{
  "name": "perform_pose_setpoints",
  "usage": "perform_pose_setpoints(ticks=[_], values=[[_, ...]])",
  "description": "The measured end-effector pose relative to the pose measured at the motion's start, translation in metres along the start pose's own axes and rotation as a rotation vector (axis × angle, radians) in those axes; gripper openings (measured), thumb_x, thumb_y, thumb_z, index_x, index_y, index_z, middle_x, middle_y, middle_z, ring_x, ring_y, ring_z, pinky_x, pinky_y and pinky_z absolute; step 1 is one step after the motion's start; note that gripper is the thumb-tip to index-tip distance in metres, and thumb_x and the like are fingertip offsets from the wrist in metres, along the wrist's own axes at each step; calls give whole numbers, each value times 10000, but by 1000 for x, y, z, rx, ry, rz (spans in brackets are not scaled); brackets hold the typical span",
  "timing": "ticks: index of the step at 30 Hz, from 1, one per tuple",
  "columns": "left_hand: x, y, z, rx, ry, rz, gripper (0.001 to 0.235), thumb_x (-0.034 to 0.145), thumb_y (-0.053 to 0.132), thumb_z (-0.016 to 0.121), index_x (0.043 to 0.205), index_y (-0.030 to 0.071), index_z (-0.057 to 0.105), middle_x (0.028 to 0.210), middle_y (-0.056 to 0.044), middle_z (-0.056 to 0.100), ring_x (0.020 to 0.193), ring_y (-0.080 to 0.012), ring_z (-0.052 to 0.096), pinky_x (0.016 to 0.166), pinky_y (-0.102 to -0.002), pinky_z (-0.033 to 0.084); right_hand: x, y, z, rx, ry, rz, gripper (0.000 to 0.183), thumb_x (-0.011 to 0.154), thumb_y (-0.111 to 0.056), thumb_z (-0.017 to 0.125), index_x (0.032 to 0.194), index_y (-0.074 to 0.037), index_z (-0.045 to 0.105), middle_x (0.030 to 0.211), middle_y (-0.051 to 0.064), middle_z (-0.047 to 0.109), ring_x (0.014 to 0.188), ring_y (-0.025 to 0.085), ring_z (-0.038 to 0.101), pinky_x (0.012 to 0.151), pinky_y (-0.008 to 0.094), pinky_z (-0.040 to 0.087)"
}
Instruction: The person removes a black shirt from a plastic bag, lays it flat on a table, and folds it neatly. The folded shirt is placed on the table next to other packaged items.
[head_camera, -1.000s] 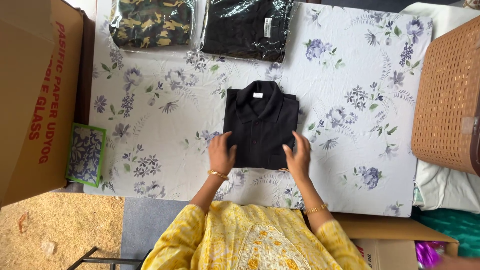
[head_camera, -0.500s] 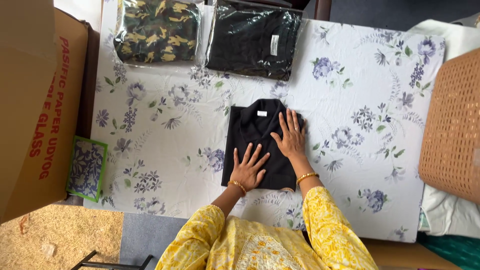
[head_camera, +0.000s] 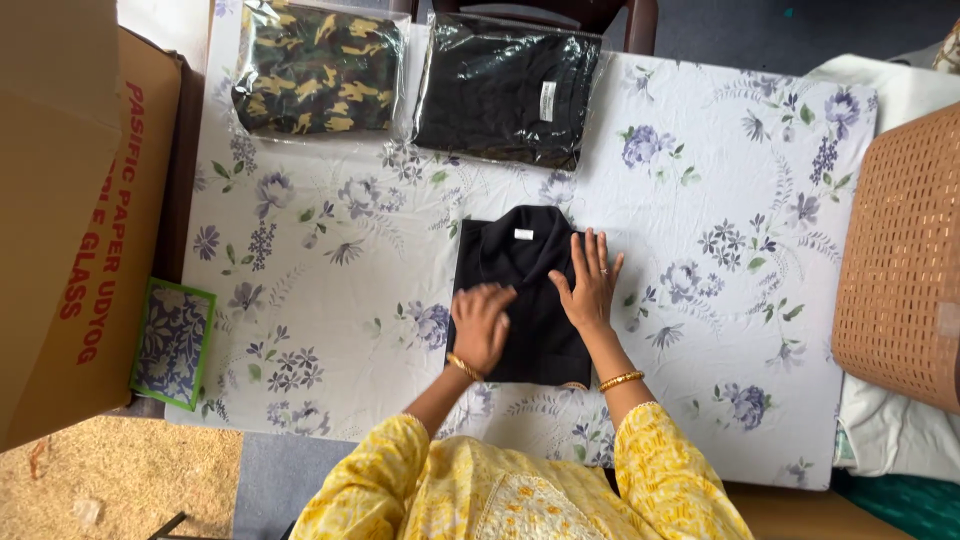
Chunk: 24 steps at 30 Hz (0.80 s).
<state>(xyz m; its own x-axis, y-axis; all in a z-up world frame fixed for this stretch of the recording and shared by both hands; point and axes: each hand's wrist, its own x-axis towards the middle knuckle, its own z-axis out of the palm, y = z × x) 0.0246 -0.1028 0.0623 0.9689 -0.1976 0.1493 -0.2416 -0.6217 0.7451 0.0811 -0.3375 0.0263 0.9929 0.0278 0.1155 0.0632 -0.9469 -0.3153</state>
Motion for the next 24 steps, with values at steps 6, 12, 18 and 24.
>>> perform_pose_setpoints(ticks=[6, 12, 18, 24], values=[[100, -55, 14, -239, 143, -272, 263, 969, 4, 600, 1147, 157, 717, 1057, -69, 654, 1023, -262, 640, 889, -349, 513, 1, -39, 11, 361, 101, -59, 230, 1009, -219, 674, 1211, -129, 734, 1360, -9, 658, 1314, 227, 595, 1174, 406, 477], [172, -39, -32, 445, -551, 227, 442, 724, 48, 719, 1032, 357, 788, 1280, -30, 516, 1229, -267, 435, 959, -442, 407, 30, -119, -23, 148, -42, 72, 358, 779, -359, 844, 982, -75, 764, 964, 93, 640, 966, 318, 553, 782, 477, 443], [199, -65, -16, 610, -586, 499, 98, 866, 252, 734, 922, 307, 794, 1265, -10, 515, 1297, -249, 406, 1074, -523, 344, 18, -104, 2, 111, -50, 151, 269, 776, -316, 868, 872, -98, 743, 924, 24, 625, 968, 280, 551, 817, 445, 457], [209, -74, -13, 525, -563, 266, 190, 854, 200, 690, 1007, 268, 780, 1311, -12, 546, 1352, -237, 423, 1157, -522, 306, 2, -85, 6, 182, 30, 162, 245, 797, -254, 871, 864, -89, 704, 967, 29, 627, 979, 269, 550, 858, 447, 462]])
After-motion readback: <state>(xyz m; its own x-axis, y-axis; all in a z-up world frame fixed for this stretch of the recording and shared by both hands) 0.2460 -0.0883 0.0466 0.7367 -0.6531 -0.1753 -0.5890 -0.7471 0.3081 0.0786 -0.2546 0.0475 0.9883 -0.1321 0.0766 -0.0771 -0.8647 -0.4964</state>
